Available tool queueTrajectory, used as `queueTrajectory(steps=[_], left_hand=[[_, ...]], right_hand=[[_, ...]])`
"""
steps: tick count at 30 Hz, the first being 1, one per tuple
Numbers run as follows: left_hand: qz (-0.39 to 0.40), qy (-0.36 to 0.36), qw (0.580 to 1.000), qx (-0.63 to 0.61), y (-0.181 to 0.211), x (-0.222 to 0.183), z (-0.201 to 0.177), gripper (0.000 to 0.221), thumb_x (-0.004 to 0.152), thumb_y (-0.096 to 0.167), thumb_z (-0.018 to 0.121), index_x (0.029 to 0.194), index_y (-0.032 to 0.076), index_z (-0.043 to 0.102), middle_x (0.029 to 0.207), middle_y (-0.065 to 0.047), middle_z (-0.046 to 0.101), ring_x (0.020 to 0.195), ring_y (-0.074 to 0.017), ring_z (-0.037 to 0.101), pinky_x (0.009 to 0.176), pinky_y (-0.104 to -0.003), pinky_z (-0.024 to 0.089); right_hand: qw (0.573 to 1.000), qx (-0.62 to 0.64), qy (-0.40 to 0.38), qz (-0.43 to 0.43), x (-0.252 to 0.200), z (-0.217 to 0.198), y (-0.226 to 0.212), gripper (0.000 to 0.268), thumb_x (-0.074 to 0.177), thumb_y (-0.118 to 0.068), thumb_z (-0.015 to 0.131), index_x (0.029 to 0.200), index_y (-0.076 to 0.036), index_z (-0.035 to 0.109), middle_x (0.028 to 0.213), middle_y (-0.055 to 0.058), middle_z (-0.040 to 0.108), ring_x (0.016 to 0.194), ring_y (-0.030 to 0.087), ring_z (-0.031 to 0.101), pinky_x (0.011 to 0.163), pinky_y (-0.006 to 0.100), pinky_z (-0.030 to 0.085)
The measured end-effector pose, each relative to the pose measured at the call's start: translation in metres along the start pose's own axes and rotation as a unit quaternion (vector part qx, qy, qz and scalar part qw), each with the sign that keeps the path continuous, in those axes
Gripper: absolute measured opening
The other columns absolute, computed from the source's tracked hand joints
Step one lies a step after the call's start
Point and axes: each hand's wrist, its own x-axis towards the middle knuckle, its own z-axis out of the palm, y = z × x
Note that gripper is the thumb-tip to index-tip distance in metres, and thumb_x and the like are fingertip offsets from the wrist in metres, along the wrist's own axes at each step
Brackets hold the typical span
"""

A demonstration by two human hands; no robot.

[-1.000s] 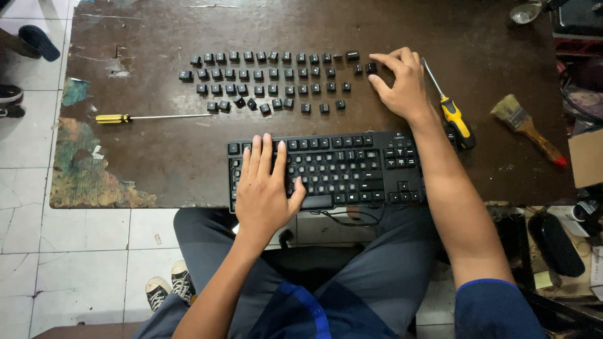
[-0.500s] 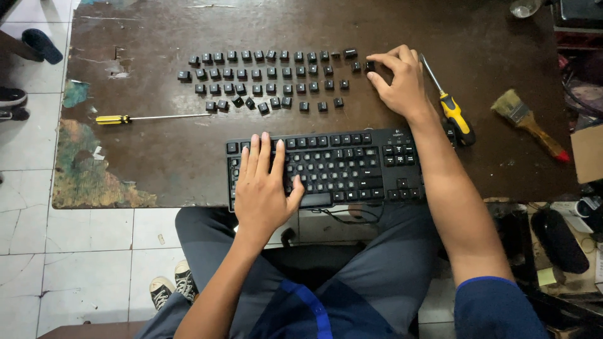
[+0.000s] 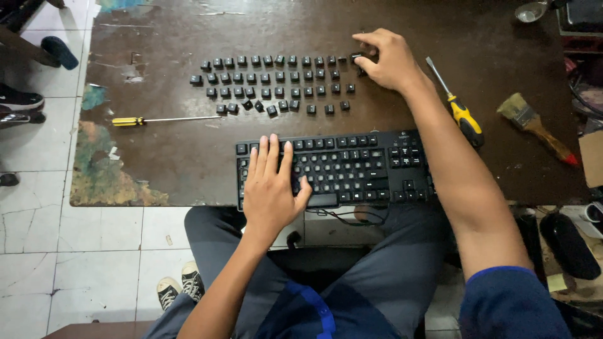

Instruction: Reassembling a computer keyboard by manually installing individual keycaps onto the switches.

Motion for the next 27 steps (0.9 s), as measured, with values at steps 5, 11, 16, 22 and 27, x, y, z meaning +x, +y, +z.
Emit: queueTrajectory(steps=[5, 11, 16, 22, 27], left_hand=[[0.001, 0.008, 1.000, -0.006, -0.002, 0.000, 0.001, 0.066, 0.093, 0.036, 0.064, 0.147, -0.003, 0.062, 0.157, -0.031, 0.055, 0.149, -0.0473, 0.050, 0.127, -0.057, 0.037], [0.001, 0.008, 1.000, -0.013, -0.003, -0.001, 0.004, 0.067, 0.093, 0.037, 0.063, 0.147, -0.003, 0.062, 0.157, -0.032, 0.054, 0.150, -0.0469, 0.049, 0.127, -0.057, 0.037], [0.001, 0.004, 1.000, -0.004, -0.005, -0.002, 0.006, 0.069, 0.093, 0.039, 0.063, 0.148, -0.002, 0.062, 0.158, -0.031, 0.053, 0.151, -0.0459, 0.048, 0.127, -0.056, 0.037], [-0.004, 0.025, 0.999, -0.025, -0.005, -0.005, 0.015, 0.068, 0.086, 0.038, 0.068, 0.141, -0.003, 0.070, 0.152, -0.034, 0.059, 0.149, -0.0496, 0.049, 0.128, -0.057, 0.029], [-0.001, 0.028, 0.999, -0.017, -0.006, -0.005, 0.016, 0.071, 0.085, 0.040, 0.068, 0.141, -0.004, 0.070, 0.152, -0.035, 0.059, 0.149, -0.0504, 0.049, 0.128, -0.058, 0.029]], right_hand=[[0.997, -0.062, -0.038, 0.003, 0.014, 0.007, -0.005, 0.031, 0.099, -0.015, 0.082, 0.130, -0.010, 0.082, 0.123, 0.015, 0.069, 0.112, 0.035, 0.066, 0.093, 0.051, 0.054], [0.991, -0.122, -0.014, -0.051, 0.013, 0.015, 0.016, 0.028, 0.099, -0.010, 0.080, 0.126, -0.004, 0.084, 0.116, 0.017, 0.075, 0.103, 0.037, 0.070, 0.086, 0.050, 0.058], [0.995, -0.062, 0.046, -0.055, -0.013, -0.010, 0.004, 0.023, 0.100, -0.009, 0.084, 0.121, 0.000, 0.082, 0.111, 0.017, 0.080, 0.079, 0.024, 0.070, 0.074, 0.038, 0.058], [0.998, 0.021, 0.053, -0.015, -0.103, -0.046, -0.053, 0.019, 0.101, -0.005, 0.086, 0.120, -0.007, 0.082, 0.093, 0.015, 0.077, 0.083, 0.034, 0.074, 0.076, 0.039, 0.056], [0.999, 0.035, -0.032, -0.027, -0.162, -0.040, -0.079, 0.014, 0.091, -0.011, 0.086, 0.104, -0.011, 0.082, 0.100, 0.014, 0.081, 0.089, 0.035, 0.076, 0.078, 0.041, 0.058]])
